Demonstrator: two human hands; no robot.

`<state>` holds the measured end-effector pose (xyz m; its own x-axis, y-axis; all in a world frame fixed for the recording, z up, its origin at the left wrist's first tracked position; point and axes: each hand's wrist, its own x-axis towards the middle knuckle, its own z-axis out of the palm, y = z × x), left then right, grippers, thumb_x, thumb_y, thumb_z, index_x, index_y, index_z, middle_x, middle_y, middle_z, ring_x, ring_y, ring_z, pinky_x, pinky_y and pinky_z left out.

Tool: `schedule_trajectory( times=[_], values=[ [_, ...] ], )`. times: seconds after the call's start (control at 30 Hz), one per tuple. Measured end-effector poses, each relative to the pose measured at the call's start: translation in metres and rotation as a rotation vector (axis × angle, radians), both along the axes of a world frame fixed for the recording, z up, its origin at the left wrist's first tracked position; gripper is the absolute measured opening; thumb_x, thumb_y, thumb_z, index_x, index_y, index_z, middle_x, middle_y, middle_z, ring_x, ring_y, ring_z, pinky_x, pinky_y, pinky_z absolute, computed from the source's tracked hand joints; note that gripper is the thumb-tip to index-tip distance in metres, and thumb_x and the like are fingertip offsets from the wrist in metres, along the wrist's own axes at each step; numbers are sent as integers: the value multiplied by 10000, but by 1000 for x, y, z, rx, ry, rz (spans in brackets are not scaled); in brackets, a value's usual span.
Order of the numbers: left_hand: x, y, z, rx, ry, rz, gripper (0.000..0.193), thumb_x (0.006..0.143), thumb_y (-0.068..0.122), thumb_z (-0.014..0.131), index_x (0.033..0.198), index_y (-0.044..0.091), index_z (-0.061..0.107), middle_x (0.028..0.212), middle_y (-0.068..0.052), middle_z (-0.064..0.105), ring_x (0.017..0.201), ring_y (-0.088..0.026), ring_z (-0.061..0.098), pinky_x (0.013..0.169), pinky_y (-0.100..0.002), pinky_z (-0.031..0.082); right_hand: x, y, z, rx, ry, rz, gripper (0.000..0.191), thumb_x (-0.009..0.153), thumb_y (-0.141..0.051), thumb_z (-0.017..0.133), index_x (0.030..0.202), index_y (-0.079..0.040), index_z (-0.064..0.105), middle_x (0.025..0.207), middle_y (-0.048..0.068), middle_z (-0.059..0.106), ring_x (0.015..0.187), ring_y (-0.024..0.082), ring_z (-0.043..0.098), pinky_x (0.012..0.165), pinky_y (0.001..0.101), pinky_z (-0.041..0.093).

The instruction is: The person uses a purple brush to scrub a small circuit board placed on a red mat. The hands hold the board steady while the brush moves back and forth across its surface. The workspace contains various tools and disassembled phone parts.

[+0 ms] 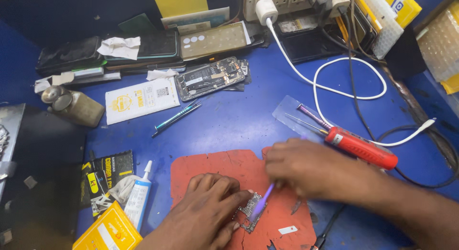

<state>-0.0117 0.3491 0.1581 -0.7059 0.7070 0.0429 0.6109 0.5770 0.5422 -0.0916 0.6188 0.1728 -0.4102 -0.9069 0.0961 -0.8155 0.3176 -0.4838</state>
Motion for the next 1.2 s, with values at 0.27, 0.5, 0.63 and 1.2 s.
schedule_trajectory(
  times=[0.27,0.5,0.63,1.2],
  values=[
    [-1,-2,0,4,-7,-10,584,758,185,696,1324,59,621,1260,-157,556,1230,-350,480,1073,-500,334,1,0,0,-25,-5,27,157,660,-49,722,774,-102,627,865,53,605,910,284,608,746,420,462],
    [0,-2,-1,6,16,-12,571,774,179,687,1332,69,625,1257,-146,557,1239,-340,482,1080,-493,337,1,0,-1,-62,31,43,209,619,-43,732,793,-97,630,873,56,603,932,290,603,749,427,445],
    [-1,-3,-1,-6,3,-7,591,736,177,688,1315,71,631,1239,-150,552,1219,-342,478,1074,-494,336,2,0,2,19,-13,-17,207,624,-67,750,793,-104,637,894,40,622,946,286,598,760,417,450],
    [-2,-4,3,-16,8,-6,589,729,159,679,1311,85,634,1221,-139,560,1209,-340,492,1085,-493,344,3,-5,11,-28,9,77,355,553,-131,725,900,-102,655,969,60,605,1019,315,580,805,433,447]
  ],
)
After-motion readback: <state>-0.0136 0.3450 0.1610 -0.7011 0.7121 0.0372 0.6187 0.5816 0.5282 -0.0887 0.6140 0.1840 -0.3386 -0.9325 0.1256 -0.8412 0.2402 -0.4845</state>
